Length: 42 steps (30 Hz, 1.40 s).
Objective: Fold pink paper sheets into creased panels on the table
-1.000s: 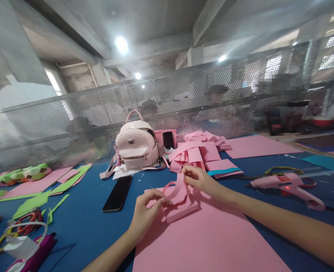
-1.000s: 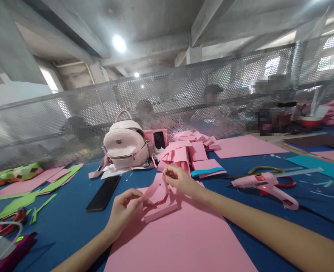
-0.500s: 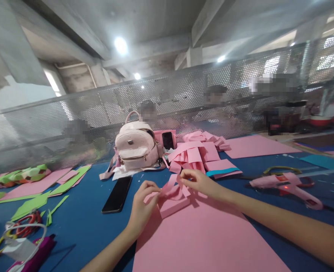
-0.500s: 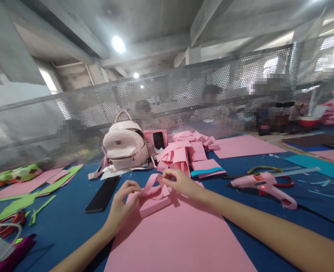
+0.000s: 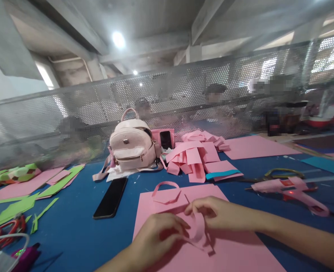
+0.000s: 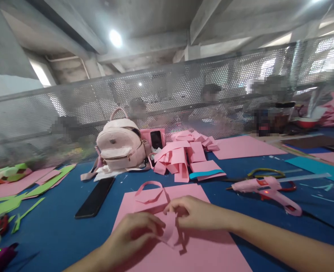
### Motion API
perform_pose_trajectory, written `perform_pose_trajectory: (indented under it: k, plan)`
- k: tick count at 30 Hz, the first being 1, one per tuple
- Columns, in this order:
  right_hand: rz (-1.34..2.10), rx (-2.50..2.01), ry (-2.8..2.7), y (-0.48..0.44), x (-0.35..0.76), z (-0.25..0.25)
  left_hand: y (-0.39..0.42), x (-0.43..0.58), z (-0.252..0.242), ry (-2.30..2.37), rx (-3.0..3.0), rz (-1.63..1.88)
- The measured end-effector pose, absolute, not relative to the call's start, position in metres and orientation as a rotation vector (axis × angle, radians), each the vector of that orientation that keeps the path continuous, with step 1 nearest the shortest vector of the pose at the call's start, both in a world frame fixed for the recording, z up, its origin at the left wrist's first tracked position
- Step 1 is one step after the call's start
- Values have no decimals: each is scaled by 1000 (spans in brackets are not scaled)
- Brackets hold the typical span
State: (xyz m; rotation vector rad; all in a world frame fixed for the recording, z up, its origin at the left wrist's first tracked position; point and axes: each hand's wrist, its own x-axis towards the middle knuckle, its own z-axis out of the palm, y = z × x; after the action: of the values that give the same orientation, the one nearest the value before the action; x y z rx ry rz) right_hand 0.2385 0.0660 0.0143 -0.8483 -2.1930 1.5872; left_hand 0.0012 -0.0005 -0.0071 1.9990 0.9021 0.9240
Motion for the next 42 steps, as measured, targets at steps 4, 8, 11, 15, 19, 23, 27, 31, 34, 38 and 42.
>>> perform_pose_trajectory:
  k: [4,8,11,15,19,23,27,31,34,38,42]
  plan:
    - [1621,-880,-1919,86,229,0,31,-5,-9,1069,1832,1121]
    - [1671,-914,-1868,90,223,-1,48,-6,-6,1136,1671,1170]
    - [1740,-929,-1891,79,223,-2,45,-1,-4,1085,1588,1121]
    - [1581,-997,-2031,67,225,-7,31,10,-5,1079,1601,1092]
    - [1316,-1005,-2152,66,228,-8,25,20,-7,962,1761,1028]
    - [1624,-871,-1949,69,228,-10,30,25,-13,863,1746,990]
    - [1745,-887,-1795,72,226,-16,37,21,-24,995,1765,979]
    - [1718,-933,-1851,74,227,-19,40,14,-33,980,1842,868]
    - [1693,-908,-1936,73,229,-18,41,13,-33,963,1919,845]
    - [1558,-975,-2013,73,230,-19,40,15,-26,869,1987,897]
    - [1434,-1006,-1983,74,231,-19,38,17,-19,814,1881,977]
